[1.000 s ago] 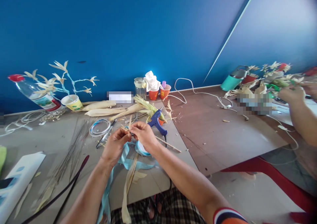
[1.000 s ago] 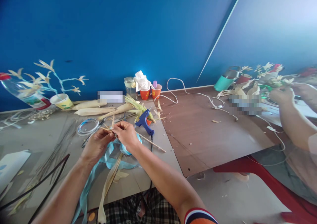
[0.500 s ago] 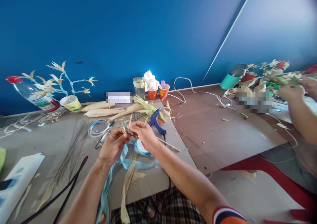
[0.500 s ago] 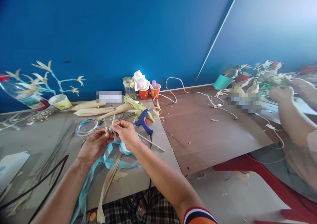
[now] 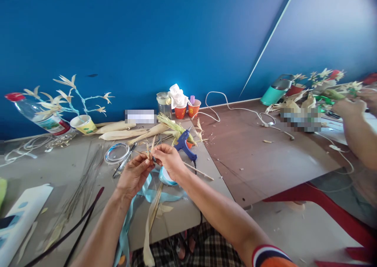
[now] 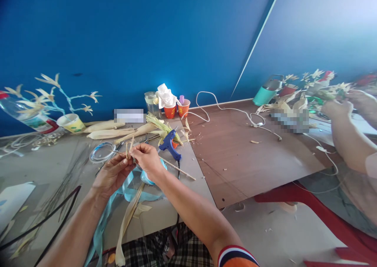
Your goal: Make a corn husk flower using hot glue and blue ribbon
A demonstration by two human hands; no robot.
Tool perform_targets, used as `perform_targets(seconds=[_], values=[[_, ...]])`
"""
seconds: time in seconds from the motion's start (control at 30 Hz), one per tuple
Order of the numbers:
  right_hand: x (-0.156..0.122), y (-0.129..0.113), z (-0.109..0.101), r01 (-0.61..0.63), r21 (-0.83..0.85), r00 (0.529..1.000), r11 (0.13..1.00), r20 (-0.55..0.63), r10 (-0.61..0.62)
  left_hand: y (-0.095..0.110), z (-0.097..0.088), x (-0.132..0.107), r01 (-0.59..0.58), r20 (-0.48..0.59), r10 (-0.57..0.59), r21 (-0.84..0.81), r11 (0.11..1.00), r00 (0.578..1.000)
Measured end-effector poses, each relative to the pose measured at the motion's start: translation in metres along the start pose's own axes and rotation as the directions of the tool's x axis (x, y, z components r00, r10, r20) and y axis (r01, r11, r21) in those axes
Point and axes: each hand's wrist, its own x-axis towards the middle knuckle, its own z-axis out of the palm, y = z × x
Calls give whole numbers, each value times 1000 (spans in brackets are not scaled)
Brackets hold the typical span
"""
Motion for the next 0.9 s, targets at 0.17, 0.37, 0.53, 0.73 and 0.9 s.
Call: perform_targets(seconds=[0.17, 0.37, 0.53, 0.73, 0.9], values=[[0, 4, 0, 43, -85, 999, 995, -22, -45, -1, -3, 1, -1, 1, 1, 2, 1000, 1000], [2, 12, -1, 125, -215, 989, 969, -54, -140, -1, -3, 1, -5, 30, 5, -12, 1000, 1000], [1, 14, 0, 122, -189, 990, 974, -51, -134, -2, -4, 2, 2, 22, -2, -6, 1000, 1000], [-1, 12, 3, 101, -161, 992, 982, -60, -112, -3, -5, 2, 5, -3, -4, 13, 1000, 1000], [-1, 13, 3, 80, -111, 995, 991, -53, -87, -3, -5, 2, 6, 0, -6, 23, 1000, 1000]])
